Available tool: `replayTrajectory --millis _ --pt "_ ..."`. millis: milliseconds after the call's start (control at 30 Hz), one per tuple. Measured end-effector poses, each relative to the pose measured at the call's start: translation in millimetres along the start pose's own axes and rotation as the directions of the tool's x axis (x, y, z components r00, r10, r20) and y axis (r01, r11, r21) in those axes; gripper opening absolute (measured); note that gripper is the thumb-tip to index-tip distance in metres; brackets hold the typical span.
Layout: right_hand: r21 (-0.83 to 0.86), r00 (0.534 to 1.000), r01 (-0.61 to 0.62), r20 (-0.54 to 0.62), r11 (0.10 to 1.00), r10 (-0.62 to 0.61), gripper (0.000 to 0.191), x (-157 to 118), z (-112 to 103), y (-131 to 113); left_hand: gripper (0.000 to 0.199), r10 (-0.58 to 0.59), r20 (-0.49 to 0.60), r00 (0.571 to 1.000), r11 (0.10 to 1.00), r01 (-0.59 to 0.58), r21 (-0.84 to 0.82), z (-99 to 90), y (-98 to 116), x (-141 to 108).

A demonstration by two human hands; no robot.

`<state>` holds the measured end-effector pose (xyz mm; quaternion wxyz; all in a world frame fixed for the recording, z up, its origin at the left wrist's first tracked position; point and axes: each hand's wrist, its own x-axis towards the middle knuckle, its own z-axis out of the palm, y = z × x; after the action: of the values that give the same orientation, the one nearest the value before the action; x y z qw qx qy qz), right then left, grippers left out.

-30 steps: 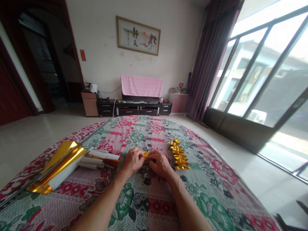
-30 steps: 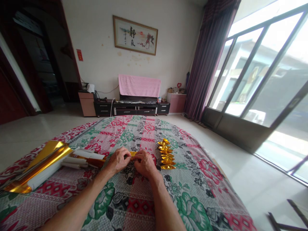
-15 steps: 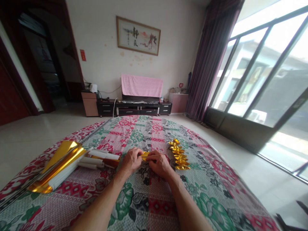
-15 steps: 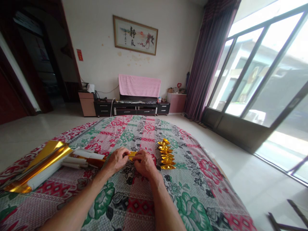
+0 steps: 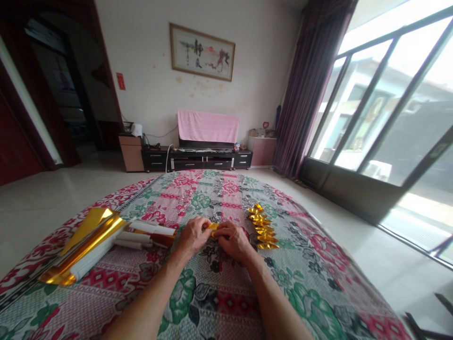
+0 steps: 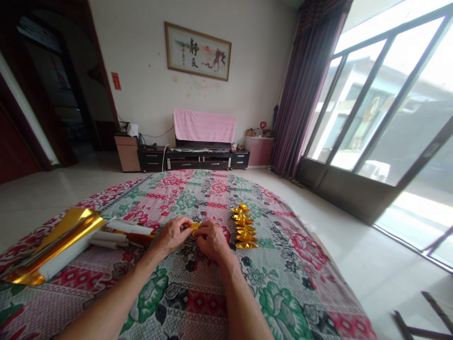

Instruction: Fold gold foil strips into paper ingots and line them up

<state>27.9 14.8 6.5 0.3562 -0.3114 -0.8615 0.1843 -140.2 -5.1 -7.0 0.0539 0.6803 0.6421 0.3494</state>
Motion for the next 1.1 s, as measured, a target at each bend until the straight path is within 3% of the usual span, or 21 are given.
replayTrajectory --millis 267,500,700,1100 --pt "-0.046 1.0 -0.016 0.012 0.999 0.017 0.029 0 -1 -1 0.019 0.03 0.026 0.999 1.0 -0.03 0.003 -3.1 0 -1" --pt "-0.102 0.995 -0.09 -0.054 0.991 0.085 0.018 0 0 -8 0.032 0.032 0.026 0.999 0.999 -0.032 -0.004 -2.7 -3 0" --pt "-0.083 0.99 -0.131 -0.07 0.988 0.125 0.012 2 10 -8 0.032 0.024 0.03 0.999 0.999 -0.023 -0.048 -2.9 -5 1" --pt "-0.167 0.955 -0.294 -0.096 0.941 0.281 0.019 9 25 -12 0.028 0.009 0.043 0.999 0.995 -0.004 -0.103 -3.8 -7 3"
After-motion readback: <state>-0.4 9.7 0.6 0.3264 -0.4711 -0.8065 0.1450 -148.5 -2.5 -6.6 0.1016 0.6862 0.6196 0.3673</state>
